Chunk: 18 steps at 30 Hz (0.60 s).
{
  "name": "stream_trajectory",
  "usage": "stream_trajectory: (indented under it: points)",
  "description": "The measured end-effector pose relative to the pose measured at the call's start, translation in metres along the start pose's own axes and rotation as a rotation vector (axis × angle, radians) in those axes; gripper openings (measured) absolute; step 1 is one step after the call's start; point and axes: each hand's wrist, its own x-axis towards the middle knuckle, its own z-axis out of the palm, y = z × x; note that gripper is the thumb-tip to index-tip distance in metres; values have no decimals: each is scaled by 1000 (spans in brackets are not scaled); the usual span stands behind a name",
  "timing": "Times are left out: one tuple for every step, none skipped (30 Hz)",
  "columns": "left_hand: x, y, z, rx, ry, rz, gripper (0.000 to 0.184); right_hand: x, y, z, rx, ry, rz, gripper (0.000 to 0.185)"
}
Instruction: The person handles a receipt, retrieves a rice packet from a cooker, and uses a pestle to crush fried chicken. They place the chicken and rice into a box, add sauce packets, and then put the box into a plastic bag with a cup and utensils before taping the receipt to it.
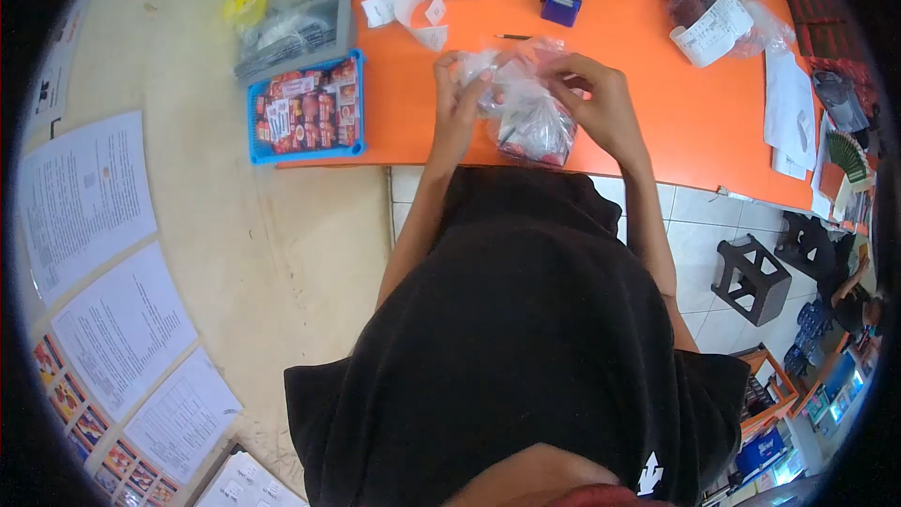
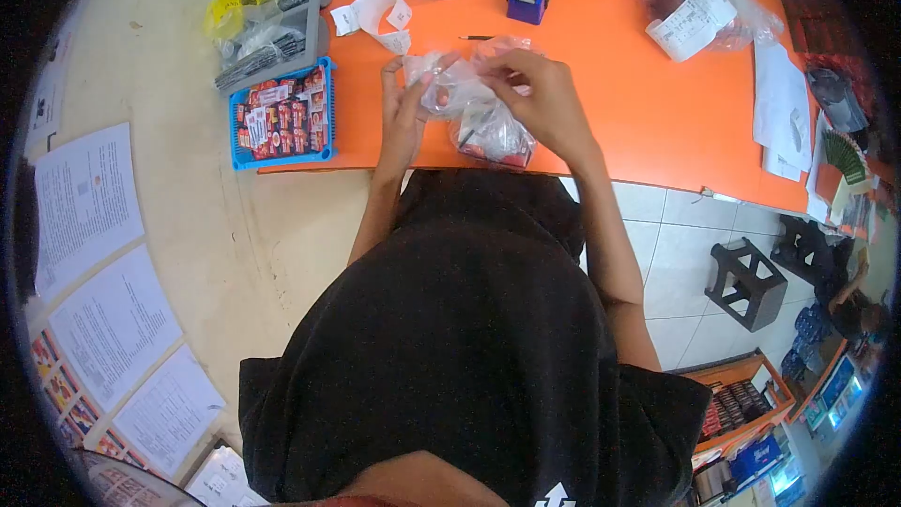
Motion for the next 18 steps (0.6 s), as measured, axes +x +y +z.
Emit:
stream_trajectory:
  points:
    - [0, 2, -3, -205, -66, -35, 33, 3, -3, 8, 76, -7, 20, 13]
    - [0, 4, -6, -411, -131, -67, 35, 7, 0, 18, 75, -10, 18, 13]
    - [0, 4, -7, -411, -129, -63, 35, 10, 6, 29, 194, 48, 6, 16]
    - [2, 5, -10, -339, -138, -44, 31, 11, 11, 37, 314, 105, -8, 19]
    - [3, 5, -12, -265, -147, -22, 29, 12, 13, 40, 316, 100, -14, 19]
    - [2, 4, -15, -262, -142, -18, 29, 11, 15, 43, 517, 124, 42, 20]
    - [0, 2, -16, -157, -118, -41, 30, 10, 16, 46, 718, 148, 102, 22]
    - [-1, 2, -16, -52, -96, -66, 32, 9, 17, 49, 719, 145, 102, 22]
    - [-2, 2, -17, -53, -95, -66, 32, 8, 18, 51, 735, 178, 129, 23]
    - [-3, 2, -17, -16, -133, -75, 34, 7, 20, 52, 749, 212, 155, 24]
    - [-4, 2, -17, 21, -171, -85, 37, 5, 21, 54, 747, 213, 156, 24]
    - [-3, 2, -17, 19, -172, -84, 37, 2, 21, 57, 791, 261, 180, 22]
    - [-2, 2, -17, 112, -190, -14, 40, 0, 20, 59, 837, 309, 202, 20]
    - [-1, 2, -18, 205, -207, 55, 42, -1, 18, 61, 836, 309, 201, 20]
    - [0, 3, -19, 205, -207, 55, 42, -1, 16, 63, 851, 354, 219, 19]
    - [0, 3, -21, 357, -203, 99, 44, -2, 14, 65, 866, 398, 238, 19]
    - [0, 6, -21, 508, -199, 142, 46, -4, 14, 67, 867, 399, 238, 19]
    - [-1, 9, -21, 509, -201, 142, 46, -6, 15, 69, 871, 394, 241, 19]
